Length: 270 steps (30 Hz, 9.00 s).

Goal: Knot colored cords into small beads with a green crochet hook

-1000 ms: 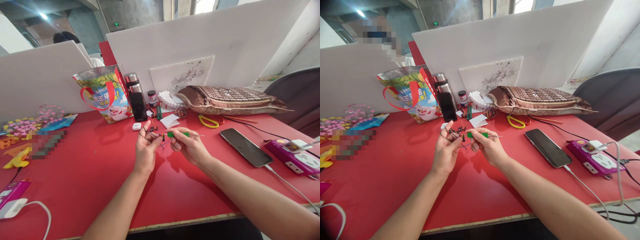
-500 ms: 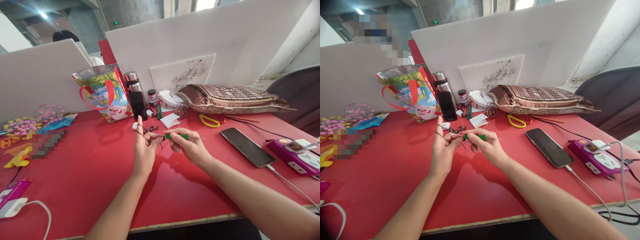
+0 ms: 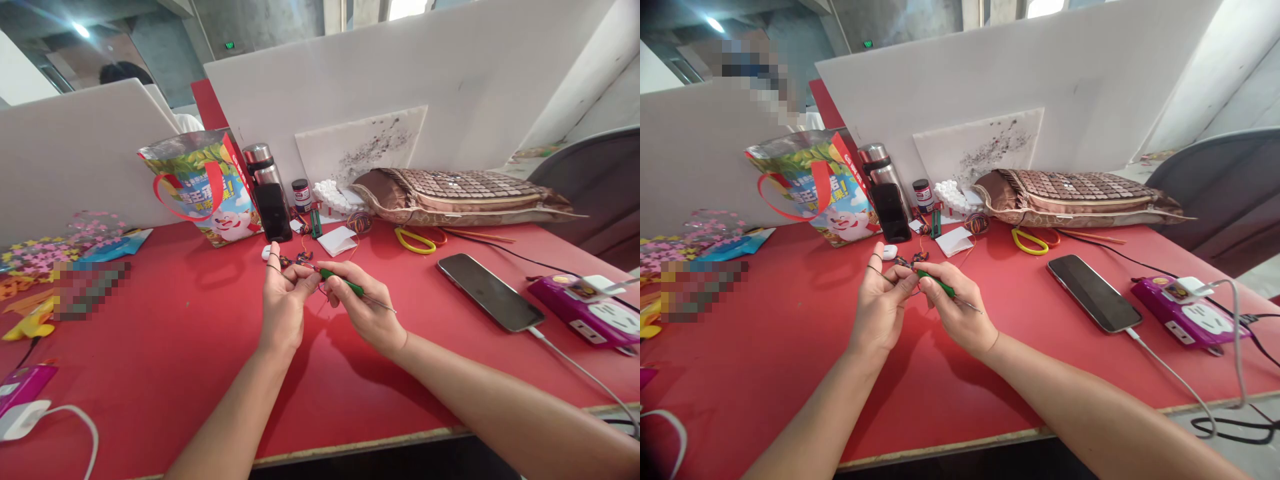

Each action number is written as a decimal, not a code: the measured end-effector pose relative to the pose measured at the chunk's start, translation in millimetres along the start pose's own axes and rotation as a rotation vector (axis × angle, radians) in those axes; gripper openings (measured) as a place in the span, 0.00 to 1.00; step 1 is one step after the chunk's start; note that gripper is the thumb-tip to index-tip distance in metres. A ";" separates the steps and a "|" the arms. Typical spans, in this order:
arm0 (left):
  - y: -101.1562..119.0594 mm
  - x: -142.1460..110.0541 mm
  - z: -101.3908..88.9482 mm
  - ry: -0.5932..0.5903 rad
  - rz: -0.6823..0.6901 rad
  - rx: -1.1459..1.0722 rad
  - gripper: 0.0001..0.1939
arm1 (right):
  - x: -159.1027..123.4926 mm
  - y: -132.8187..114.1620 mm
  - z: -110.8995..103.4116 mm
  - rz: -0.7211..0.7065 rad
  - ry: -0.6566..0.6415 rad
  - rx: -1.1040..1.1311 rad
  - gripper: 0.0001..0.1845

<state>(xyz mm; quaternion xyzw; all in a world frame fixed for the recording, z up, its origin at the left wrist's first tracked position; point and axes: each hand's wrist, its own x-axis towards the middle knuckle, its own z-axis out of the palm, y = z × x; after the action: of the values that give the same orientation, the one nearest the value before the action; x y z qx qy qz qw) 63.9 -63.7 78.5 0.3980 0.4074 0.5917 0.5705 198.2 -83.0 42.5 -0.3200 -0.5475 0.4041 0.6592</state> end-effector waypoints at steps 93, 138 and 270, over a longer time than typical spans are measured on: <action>12.4 -3.2 -16.8 -0.422 -0.164 -0.135 0.56 | 44.1 -35.4 -54.6 0.533 -0.260 0.497 0.10; 8.9 -16.3 -0.6 -0.036 0.156 -0.003 0.45 | 15.8 -21.7 -16.3 0.223 -0.133 0.392 0.11; 5.3 -15.4 -1.6 -0.042 0.227 -0.074 0.30 | 19.9 -26.2 -21.0 0.331 -0.191 0.532 0.13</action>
<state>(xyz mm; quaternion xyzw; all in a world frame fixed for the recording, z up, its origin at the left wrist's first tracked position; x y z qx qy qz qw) 61.0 -79.3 82.7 0.4324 0.3256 0.6587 0.5226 225.0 -77.3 70.3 -0.1819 -0.4227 0.6629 0.5906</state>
